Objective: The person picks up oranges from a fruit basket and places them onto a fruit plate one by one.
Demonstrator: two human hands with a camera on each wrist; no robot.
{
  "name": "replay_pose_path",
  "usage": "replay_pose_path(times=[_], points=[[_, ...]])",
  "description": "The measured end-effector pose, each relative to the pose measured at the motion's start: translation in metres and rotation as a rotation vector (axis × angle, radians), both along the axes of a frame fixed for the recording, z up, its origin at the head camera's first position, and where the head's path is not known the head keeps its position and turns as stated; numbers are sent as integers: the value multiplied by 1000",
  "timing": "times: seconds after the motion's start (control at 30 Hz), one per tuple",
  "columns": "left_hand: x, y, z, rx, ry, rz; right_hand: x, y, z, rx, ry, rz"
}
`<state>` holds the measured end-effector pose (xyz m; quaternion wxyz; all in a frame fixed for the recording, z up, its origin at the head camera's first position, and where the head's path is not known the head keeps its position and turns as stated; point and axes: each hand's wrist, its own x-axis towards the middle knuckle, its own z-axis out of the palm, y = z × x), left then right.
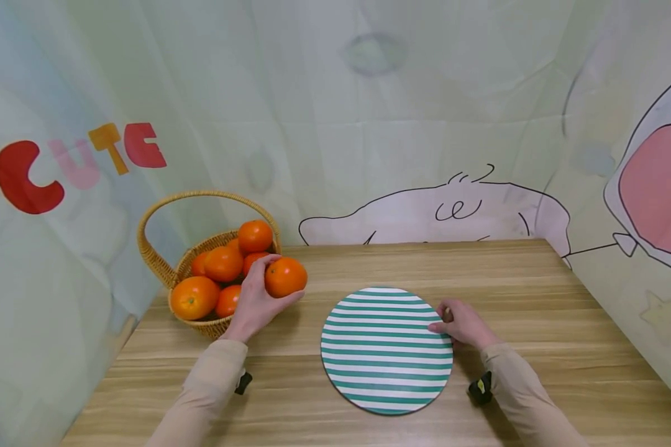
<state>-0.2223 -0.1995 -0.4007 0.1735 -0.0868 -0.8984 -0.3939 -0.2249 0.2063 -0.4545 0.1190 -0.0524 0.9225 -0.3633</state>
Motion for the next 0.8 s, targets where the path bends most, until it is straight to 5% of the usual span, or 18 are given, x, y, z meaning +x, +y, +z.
replay_pose_path(times=[0.3,0.8], points=[[4,15,-10,-5,-35,-90,0,-1,-2,10,5,-5],[3,40,-27,0,-165,-141,1,0,0,-19,21,19]])
